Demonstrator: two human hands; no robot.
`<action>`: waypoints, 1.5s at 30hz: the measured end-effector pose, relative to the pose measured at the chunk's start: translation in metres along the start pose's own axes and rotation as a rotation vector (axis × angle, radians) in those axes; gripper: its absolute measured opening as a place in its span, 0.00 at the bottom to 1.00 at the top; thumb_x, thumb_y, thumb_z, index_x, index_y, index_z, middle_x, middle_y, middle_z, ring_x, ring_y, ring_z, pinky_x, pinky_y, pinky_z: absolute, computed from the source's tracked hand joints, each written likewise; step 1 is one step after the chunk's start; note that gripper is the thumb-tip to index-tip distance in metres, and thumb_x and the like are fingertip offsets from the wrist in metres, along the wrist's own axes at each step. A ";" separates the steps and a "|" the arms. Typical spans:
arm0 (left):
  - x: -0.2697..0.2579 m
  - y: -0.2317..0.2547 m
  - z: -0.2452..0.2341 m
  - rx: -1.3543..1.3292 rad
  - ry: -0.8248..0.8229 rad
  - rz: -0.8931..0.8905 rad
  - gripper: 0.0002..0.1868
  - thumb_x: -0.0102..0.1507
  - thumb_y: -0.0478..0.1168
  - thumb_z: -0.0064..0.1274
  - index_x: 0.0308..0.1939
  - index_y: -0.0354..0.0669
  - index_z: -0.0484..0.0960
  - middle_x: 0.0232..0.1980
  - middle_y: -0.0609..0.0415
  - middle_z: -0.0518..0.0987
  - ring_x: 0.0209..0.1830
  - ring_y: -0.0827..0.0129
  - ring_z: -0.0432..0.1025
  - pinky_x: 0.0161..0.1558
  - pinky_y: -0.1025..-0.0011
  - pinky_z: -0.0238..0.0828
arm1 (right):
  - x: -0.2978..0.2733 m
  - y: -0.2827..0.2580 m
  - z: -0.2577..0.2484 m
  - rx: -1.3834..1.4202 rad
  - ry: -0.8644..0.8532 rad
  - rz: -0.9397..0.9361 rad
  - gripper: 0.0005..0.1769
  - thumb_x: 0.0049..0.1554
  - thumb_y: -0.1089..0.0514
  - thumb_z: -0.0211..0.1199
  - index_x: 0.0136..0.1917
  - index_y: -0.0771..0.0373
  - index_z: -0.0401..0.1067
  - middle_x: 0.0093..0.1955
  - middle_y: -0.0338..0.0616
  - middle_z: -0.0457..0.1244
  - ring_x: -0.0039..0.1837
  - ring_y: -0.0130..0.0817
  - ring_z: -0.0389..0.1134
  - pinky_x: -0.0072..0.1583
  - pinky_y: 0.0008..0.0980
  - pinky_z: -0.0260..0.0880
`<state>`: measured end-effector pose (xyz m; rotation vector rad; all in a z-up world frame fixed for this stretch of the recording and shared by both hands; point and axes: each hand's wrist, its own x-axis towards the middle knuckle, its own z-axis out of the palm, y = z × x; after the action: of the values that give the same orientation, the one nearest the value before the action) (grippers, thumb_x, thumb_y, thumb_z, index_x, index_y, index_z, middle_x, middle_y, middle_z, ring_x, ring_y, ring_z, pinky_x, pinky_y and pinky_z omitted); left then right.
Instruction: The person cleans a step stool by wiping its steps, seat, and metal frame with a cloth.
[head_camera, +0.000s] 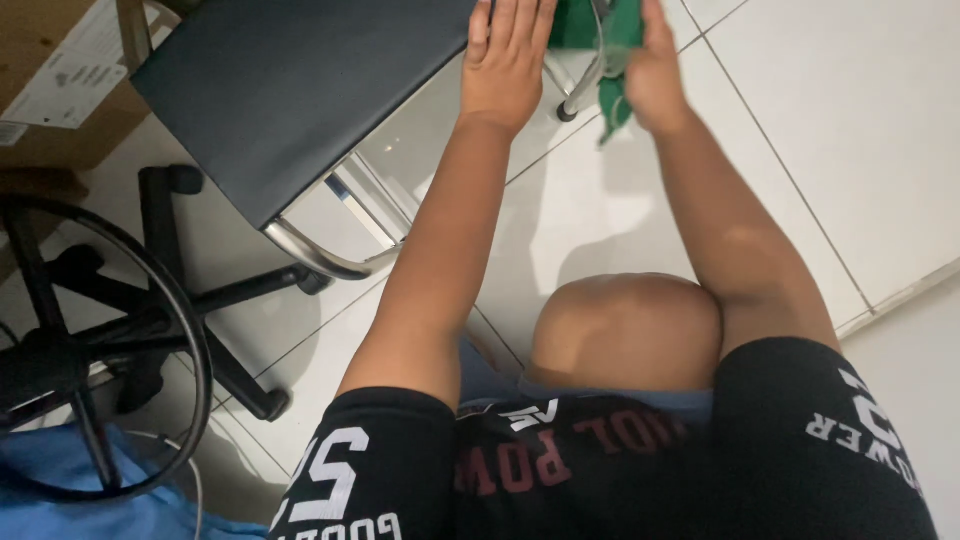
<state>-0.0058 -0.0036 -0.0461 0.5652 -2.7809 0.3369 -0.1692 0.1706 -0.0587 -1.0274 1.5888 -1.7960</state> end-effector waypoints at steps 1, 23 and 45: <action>-0.001 0.000 0.001 -0.016 -0.006 0.004 0.40 0.67 0.32 0.46 0.83 0.47 0.53 0.83 0.53 0.54 0.84 0.59 0.43 0.80 0.54 0.32 | -0.003 0.010 0.007 0.008 0.037 0.099 0.25 0.65 0.71 0.48 0.74 0.67 0.64 0.66 0.46 0.65 0.65 0.34 0.66 0.67 0.32 0.69; -0.009 -0.005 -0.044 0.133 0.110 -0.035 0.49 0.63 0.29 0.46 0.85 0.50 0.39 0.86 0.55 0.42 0.89 0.66 0.36 0.79 0.57 0.22 | -0.058 0.134 0.033 0.273 0.162 0.756 0.29 0.54 0.74 0.47 0.68 0.60 0.63 0.56 0.46 0.67 0.55 0.39 0.70 0.57 0.41 0.74; -0.053 -0.054 -0.143 -0.494 0.003 -0.029 0.55 0.57 0.32 0.50 0.85 0.41 0.38 0.87 0.38 0.36 0.89 0.50 0.31 0.85 0.48 0.31 | 0.019 -0.066 0.086 -0.882 0.207 -0.198 0.40 0.56 0.67 0.63 0.78 0.64 0.54 0.70 0.62 0.54 0.66 0.62 0.62 0.63 0.49 0.66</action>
<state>0.0955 0.0062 0.0798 0.4745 -2.6991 -0.3491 -0.1042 0.1166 0.0118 -1.4313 2.5872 -1.3196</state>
